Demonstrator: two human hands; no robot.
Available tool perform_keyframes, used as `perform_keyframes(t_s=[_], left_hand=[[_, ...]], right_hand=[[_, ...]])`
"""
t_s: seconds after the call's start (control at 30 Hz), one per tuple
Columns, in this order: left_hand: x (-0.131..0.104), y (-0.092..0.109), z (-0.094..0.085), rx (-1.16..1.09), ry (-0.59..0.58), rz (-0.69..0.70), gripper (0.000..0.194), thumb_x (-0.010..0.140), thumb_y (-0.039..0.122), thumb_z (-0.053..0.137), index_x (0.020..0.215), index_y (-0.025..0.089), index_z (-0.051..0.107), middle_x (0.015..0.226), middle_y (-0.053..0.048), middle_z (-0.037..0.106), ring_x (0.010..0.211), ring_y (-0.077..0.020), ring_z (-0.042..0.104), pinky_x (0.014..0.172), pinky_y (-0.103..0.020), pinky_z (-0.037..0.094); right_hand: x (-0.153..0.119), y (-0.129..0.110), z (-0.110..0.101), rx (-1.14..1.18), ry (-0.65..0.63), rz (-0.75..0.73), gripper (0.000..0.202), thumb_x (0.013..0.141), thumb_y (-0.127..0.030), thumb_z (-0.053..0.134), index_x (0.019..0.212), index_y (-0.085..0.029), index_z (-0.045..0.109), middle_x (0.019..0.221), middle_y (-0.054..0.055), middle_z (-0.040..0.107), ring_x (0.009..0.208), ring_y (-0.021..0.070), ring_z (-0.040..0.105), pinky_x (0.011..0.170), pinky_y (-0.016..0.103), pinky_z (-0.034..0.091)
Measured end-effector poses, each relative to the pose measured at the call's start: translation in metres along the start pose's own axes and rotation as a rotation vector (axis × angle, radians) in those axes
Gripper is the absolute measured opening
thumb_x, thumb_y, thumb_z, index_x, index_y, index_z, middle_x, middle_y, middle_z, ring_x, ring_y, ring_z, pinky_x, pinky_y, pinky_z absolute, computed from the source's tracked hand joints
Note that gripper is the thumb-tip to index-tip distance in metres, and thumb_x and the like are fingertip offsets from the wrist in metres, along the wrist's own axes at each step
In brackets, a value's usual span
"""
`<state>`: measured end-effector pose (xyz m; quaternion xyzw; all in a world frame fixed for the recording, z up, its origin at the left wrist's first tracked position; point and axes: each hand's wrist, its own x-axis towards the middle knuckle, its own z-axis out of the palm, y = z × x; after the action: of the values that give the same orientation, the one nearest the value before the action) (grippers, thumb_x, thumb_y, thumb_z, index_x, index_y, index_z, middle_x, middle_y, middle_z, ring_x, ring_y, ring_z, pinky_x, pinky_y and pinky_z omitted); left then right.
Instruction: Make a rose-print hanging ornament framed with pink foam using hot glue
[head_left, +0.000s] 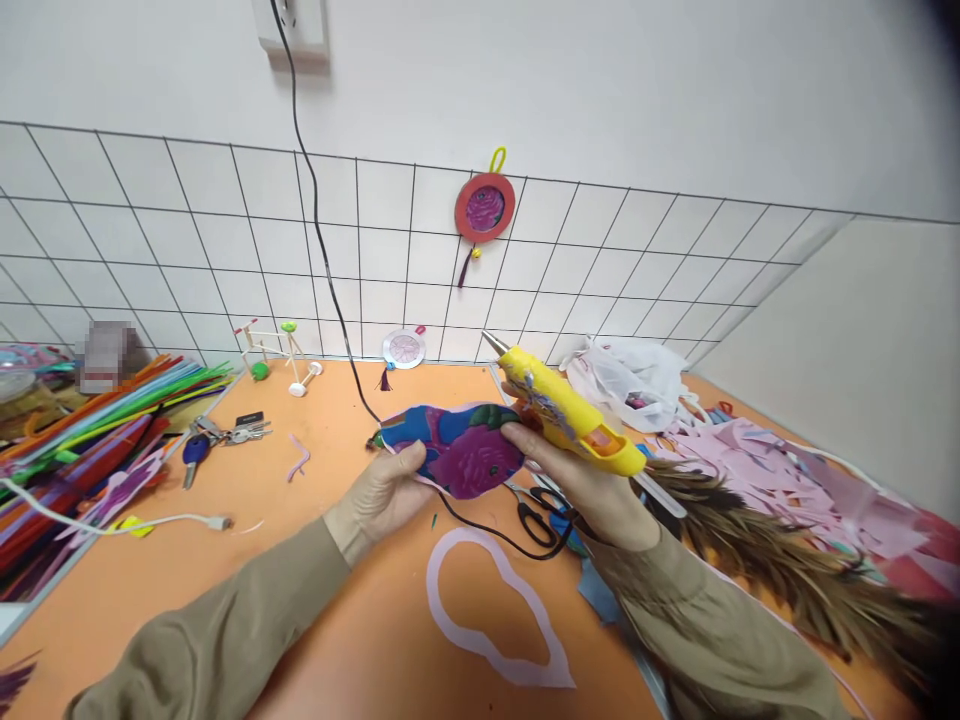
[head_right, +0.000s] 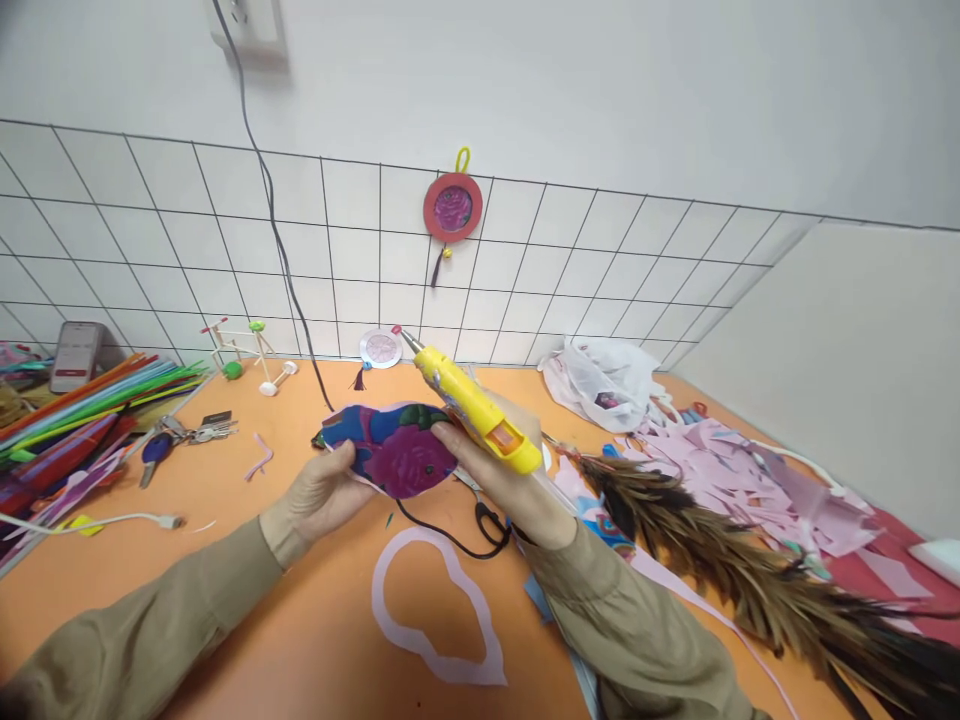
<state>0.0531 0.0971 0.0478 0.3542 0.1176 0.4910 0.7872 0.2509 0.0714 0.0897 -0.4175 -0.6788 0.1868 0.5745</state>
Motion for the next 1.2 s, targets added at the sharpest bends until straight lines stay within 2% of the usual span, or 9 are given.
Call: perform_keyframes(t_s=[0.1,0.2,0.33,0.53,0.7,0.83,0.97,1.1,1.2], left_hand=[[-0.001,0.001,0.005,0.139,0.035,0.094,0.052,0.066,0.038,0.089,0.111,0.018,0.073,0.099,-0.01,0.078,0.107,-0.0319,0.07,0.101,-0.048,0.05],[0.001,0.006,0.004,0.344,0.128,0.255,0.034,0.074,0.036,0.084,0.102,0.017,0.076,0.099,-0.009,0.079,0.102,-0.0287,0.071,0.098,-0.044,0.053],[0.003,0.021,-0.002,0.605,0.199,0.343,0.033,0.077,0.04,0.08,0.099,0.015,0.079,0.095,-0.009,0.08,0.091,-0.0266,0.073,0.087,-0.039,0.058],[0.001,0.042,0.0,0.74,0.219,0.286,0.041,0.075,0.044,0.081,0.102,0.014,0.078,0.097,-0.011,0.079,0.09,-0.0279,0.072,0.078,-0.036,0.058],[0.001,0.035,0.003,0.689,0.138,0.17,0.037,0.076,0.042,0.08,0.102,0.015,0.077,0.099,-0.01,0.079,0.092,-0.0289,0.073,0.083,-0.038,0.058],[0.0,0.027,0.006,0.672,0.07,0.062,0.041,0.075,0.042,0.081,0.105,0.015,0.077,0.102,-0.012,0.079,0.096,-0.0317,0.073,0.082,-0.038,0.058],[-0.001,0.026,0.008,0.674,0.081,0.038,0.042,0.074,0.041,0.082,0.106,0.015,0.077,0.102,-0.011,0.079,0.093,-0.0302,0.074,0.08,-0.038,0.058],[-0.001,0.026,0.009,0.706,0.118,0.048,0.036,0.074,0.042,0.081,0.098,0.015,0.078,0.091,-0.009,0.08,0.081,-0.0279,0.074,0.074,-0.038,0.058],[-0.002,0.026,0.01,0.716,0.114,0.043,0.037,0.076,0.043,0.08,0.101,0.016,0.078,0.091,-0.009,0.08,0.082,-0.0275,0.073,0.075,-0.038,0.057]], right_hand=[[-0.001,-0.002,0.0,-0.004,-0.002,-0.002,0.014,0.087,-0.036,0.069,0.083,-0.022,0.067,0.075,0.002,0.064,0.07,0.0196,0.063,0.068,0.036,0.057],[0.0,-0.002,0.0,-0.021,0.0,-0.017,0.014,0.086,-0.036,0.071,0.086,-0.022,0.068,0.078,0.002,0.066,0.072,0.0196,0.063,0.068,0.035,0.057],[0.003,-0.002,-0.002,-0.031,0.002,-0.028,0.014,0.085,-0.036,0.072,0.084,-0.023,0.067,0.077,0.001,0.067,0.069,0.0188,0.063,0.065,0.035,0.057],[0.006,-0.01,-0.009,-0.029,0.016,-0.073,0.01,0.091,-0.035,0.066,0.087,-0.025,0.069,0.088,0.004,0.071,0.084,0.0227,0.07,0.076,0.04,0.061],[0.003,-0.02,-0.008,-0.106,-0.009,-0.137,0.007,0.09,-0.028,0.067,0.094,-0.026,0.072,0.097,0.005,0.075,0.087,0.024,0.073,0.082,0.042,0.062],[0.004,-0.012,-0.005,-0.13,-0.071,-0.201,0.026,0.089,-0.031,0.067,0.114,-0.026,0.069,0.115,0.008,0.074,0.091,0.0243,0.074,0.082,0.041,0.062],[0.005,-0.001,-0.004,-0.19,-0.116,-0.211,0.043,0.089,-0.033,0.067,0.131,-0.023,0.062,0.102,0.009,0.076,0.088,0.0242,0.074,0.079,0.04,0.061],[0.007,0.0,-0.008,-0.305,-0.159,-0.308,0.04,0.092,-0.029,0.061,0.132,-0.025,0.062,0.092,0.006,0.073,0.081,0.022,0.07,0.075,0.039,0.058],[0.009,-0.001,-0.01,-0.334,-0.173,-0.402,0.042,0.092,-0.025,0.059,0.134,-0.027,0.061,0.087,0.005,0.072,0.077,0.0213,0.068,0.073,0.038,0.057]])
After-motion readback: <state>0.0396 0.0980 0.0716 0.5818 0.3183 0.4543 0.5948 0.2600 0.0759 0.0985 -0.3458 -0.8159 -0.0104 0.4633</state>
